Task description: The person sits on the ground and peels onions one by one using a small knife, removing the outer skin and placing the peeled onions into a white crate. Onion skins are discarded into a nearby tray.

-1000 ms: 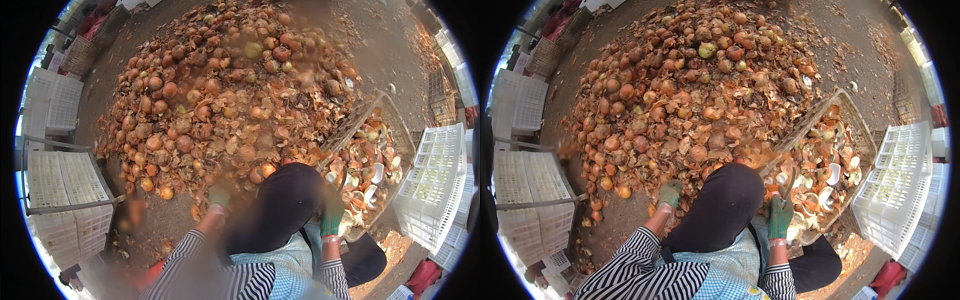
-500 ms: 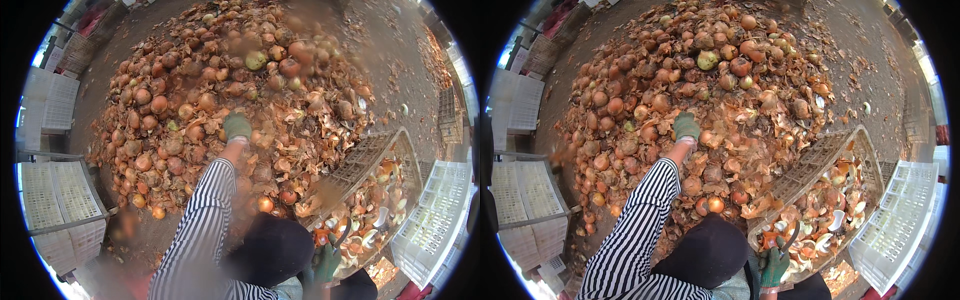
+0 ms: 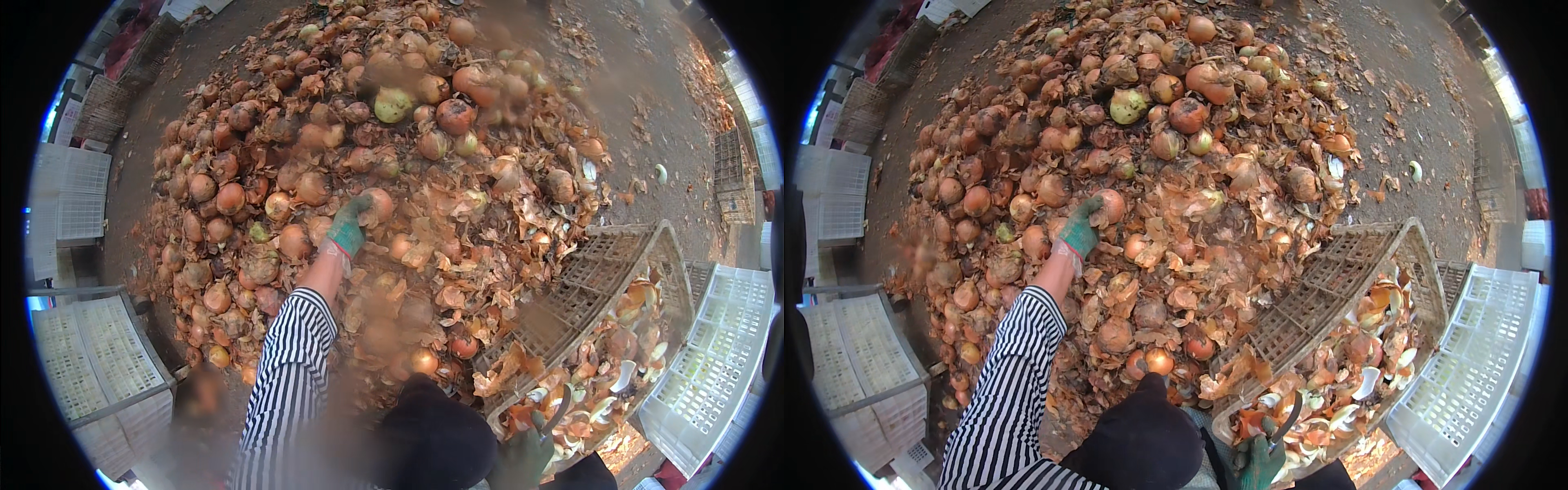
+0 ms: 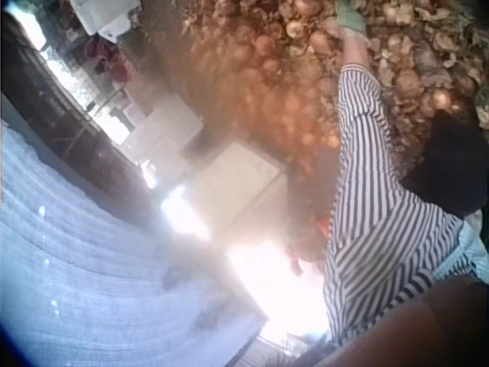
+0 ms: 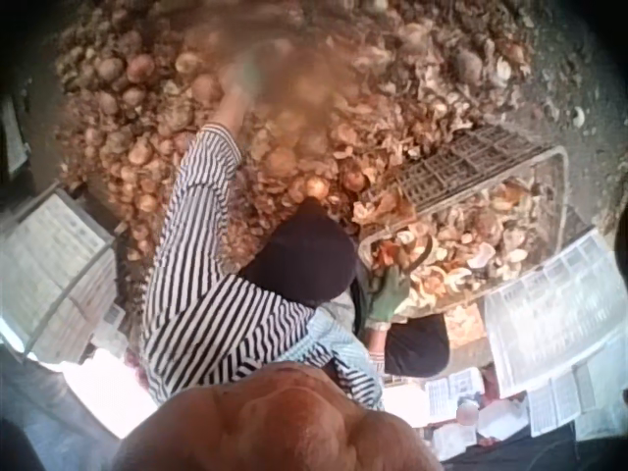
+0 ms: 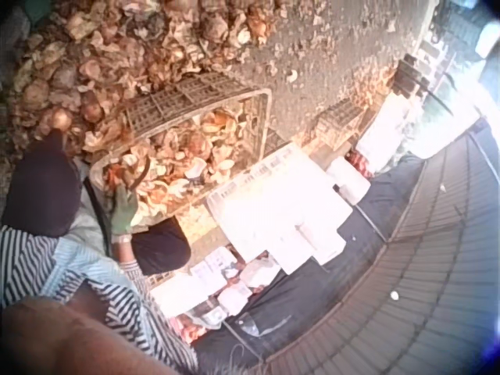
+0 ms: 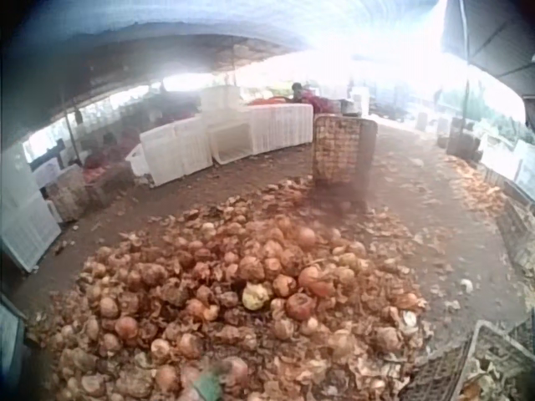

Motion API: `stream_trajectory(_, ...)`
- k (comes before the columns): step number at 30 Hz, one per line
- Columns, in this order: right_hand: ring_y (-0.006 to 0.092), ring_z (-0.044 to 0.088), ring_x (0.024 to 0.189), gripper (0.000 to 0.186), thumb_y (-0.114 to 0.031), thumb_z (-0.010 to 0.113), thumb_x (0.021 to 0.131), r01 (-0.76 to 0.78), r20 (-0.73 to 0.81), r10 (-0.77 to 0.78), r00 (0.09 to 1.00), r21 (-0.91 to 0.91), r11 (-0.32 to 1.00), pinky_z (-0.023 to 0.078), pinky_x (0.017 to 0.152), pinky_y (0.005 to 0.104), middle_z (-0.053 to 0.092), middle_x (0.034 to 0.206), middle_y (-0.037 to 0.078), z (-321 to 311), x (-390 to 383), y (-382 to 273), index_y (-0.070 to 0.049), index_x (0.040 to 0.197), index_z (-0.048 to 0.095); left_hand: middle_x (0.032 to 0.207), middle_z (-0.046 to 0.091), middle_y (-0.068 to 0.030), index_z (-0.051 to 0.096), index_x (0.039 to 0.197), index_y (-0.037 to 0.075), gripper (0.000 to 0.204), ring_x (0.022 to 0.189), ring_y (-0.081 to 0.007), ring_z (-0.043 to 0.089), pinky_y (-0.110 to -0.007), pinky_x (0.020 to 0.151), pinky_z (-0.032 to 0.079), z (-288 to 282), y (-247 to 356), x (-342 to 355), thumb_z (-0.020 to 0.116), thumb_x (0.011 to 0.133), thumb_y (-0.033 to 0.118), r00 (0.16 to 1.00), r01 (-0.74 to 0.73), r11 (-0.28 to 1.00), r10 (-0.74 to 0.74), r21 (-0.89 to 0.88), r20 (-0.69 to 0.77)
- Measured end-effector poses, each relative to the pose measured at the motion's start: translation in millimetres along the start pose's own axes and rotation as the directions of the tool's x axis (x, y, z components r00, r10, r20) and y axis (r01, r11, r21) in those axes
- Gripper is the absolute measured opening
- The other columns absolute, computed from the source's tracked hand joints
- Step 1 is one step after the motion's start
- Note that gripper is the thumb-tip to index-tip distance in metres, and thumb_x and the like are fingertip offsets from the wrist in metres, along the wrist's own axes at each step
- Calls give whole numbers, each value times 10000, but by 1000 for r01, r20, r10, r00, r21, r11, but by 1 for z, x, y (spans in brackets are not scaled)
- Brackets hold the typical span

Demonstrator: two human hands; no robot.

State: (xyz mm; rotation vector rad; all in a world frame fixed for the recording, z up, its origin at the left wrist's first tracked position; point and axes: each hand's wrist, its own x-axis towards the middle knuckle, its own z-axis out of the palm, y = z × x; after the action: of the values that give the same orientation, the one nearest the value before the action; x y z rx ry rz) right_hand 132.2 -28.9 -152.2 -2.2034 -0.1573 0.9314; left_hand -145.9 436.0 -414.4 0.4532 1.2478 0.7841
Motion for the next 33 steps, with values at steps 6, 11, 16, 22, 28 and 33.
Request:
stream_trajectory(6, 91, 476, 438, 416, -99, 599, 880, -153, 93, 132, 987, 287, 946, 381, 415, 239, 591, 648, 51, 2, -18, -12, 44, 1270, 573, 1079, 635, -201, 548, 1241, 24, 650, 876, -362, 658, -377, 604, 581, 106, -1, -155, 784, 751, 380, 910, 226, 841, -2, -491, 416)
stream_trajectory(11, 81, 547, 529, 648, -73, 669, 878, 56, 360, -223, 906, 419, 906, 423, 446, 220, 619, 771, 40, 12, -7, -123, -19, 1464, 399, 1146, 648, -156, 540, 1315, 11, 756, 1013, -275, 663, -345, 819, 583, 189, 51, -258, 822, 762, 444, 689, 154, 952, -294, 263, 662)
stream_trajectory(16, 75, 532, 492, 506, -256, 705, 930, -51, 337, -342, 877, 774, 631, 400, 406, 210, 644, 757, 42, 14, -32, -184, -26, 1328, 494, 1368, 567, -158, 283, 1522, -5, 1128, 1199, -212, 585, -329, 1009, 491, 249, 124, -386, 893, 681, 435, 449, -637, 652, -120, 411, 885)
stream_trajectory(22, 65, 541, 500, 489, -254, 685, 944, 16, 410, -443, 797, 720, 694, 382, 402, 191, 634, 703, 13, -11, -99, -184, -43, 1347, 505, 1264, 604, -153, 381, 1471, 24, 928, 1104, -239, 627, -350, 910, 546, 216, 107, -457, 843, 689, 213, 539, -664, 707, 224, 245, 812)
stream_trajectory(28, 169, 661, 617, 483, -213, 687, 887, 746, 422, -681, 598, 18, 666, 531, 623, 332, 647, 712, 115, -92, -144, -156, -103, 1345, 579, 1092, 643, -88, 509, 1318, 26, 941, 1001, -221, 662, -319, 730, 595, 186, 95, -503, 918, 590, 459, 668, -286, 948, 91, 142, 739)
stream_trajectory(33, 262, 715, 730, 364, -201, 640, 893, 794, 545, -669, 506, 9, 608, 546, 678, 358, 712, 840, 158, -120, -146, -126, -89, 1239, 638, 1130, 656, -119, 540, 1300, -25, 902, 973, -217, 678, -351, 732, 609, 181, 84, -522, 893, 629, 464, 589, -386, 901, 75, 198, 805)
